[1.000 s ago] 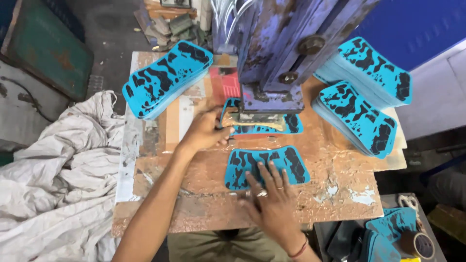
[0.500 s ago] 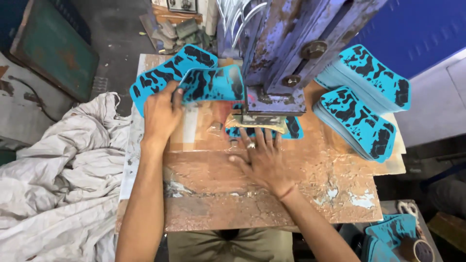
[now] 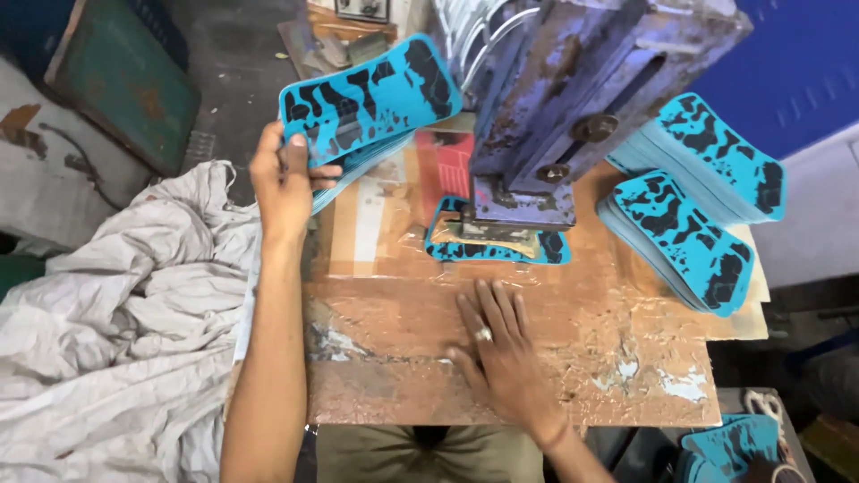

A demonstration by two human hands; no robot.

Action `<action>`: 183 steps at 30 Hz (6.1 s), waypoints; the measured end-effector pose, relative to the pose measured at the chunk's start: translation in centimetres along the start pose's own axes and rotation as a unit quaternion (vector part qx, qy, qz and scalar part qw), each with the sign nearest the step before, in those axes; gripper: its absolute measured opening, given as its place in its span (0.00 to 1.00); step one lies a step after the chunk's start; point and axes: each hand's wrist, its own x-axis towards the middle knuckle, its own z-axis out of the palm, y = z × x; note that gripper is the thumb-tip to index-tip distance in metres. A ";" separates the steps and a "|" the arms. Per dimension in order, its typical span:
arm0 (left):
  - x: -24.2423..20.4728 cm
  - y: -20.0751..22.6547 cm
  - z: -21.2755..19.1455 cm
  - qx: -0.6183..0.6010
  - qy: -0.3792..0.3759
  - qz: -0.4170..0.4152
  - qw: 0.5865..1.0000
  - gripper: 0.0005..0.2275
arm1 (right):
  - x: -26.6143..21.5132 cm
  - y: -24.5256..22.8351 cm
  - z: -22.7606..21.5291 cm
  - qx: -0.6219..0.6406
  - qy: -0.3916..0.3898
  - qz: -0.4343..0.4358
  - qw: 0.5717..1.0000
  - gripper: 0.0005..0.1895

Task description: The person repeatedly places blue and black patterned shoe soles under a vertical press machine, activates the press, and then removes the soles to stack them on the table.

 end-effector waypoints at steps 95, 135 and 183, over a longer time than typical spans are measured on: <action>-1.4 0.4 -1.5 0.490 0.007 0.123 0.863 0.34 | -3.7 -0.6 -1.8 0.000 -0.009 0.055 0.998 0.32; -5.2 1.5 7.7 0.365 -0.345 -0.003 0.865 0.35 | -2.9 2.0 -1.1 -0.011 0.097 0.090 0.991 0.13; 0.1 -0.6 0.1 -0.016 -0.004 -0.018 1.000 0.09 | -3.5 -0.8 -1.2 -0.004 -0.005 0.036 0.999 0.32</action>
